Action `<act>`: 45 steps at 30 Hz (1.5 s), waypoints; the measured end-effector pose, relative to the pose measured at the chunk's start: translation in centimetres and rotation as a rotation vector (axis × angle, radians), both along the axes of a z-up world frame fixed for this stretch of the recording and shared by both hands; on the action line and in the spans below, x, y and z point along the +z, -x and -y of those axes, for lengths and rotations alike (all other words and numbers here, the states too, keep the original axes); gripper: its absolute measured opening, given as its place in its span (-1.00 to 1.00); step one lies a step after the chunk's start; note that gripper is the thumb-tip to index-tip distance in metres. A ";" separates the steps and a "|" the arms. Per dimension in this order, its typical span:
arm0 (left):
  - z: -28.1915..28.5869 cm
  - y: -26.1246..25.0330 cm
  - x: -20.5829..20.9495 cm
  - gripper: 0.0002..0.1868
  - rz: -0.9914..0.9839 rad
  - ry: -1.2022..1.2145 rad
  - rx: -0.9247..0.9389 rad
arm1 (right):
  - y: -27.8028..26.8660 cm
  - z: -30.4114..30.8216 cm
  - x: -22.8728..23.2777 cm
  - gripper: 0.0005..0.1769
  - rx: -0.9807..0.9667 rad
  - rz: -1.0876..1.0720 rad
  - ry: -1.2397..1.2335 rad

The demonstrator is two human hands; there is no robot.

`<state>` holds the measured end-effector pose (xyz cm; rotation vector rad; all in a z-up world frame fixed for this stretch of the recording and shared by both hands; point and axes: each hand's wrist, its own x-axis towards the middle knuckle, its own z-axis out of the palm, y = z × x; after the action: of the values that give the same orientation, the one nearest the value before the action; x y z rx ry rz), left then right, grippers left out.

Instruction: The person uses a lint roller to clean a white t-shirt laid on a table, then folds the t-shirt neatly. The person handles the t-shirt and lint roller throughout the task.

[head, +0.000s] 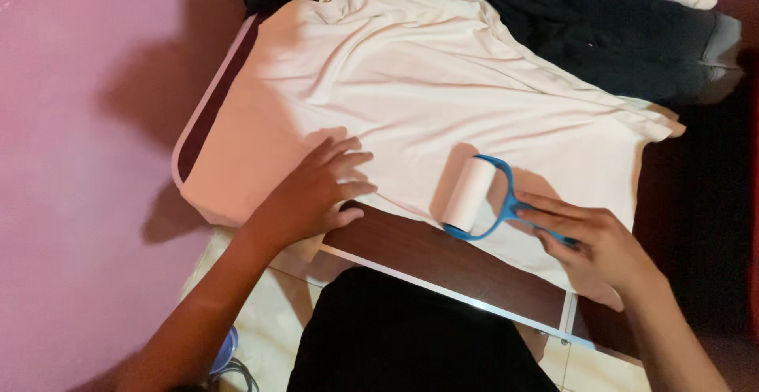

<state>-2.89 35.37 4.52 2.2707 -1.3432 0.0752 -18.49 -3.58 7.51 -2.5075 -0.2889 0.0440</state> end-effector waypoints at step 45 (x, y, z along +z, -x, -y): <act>-9.4 -6.7 -4.3 -0.30 0.065 0.226 0.590 | -9.3 -11.0 3.8 -0.46 0.127 -0.065 0.336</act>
<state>3.82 44.76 0.17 2.3995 -0.6128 0.4763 -9.17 7.41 11.28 -2.8090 -0.4458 0.2434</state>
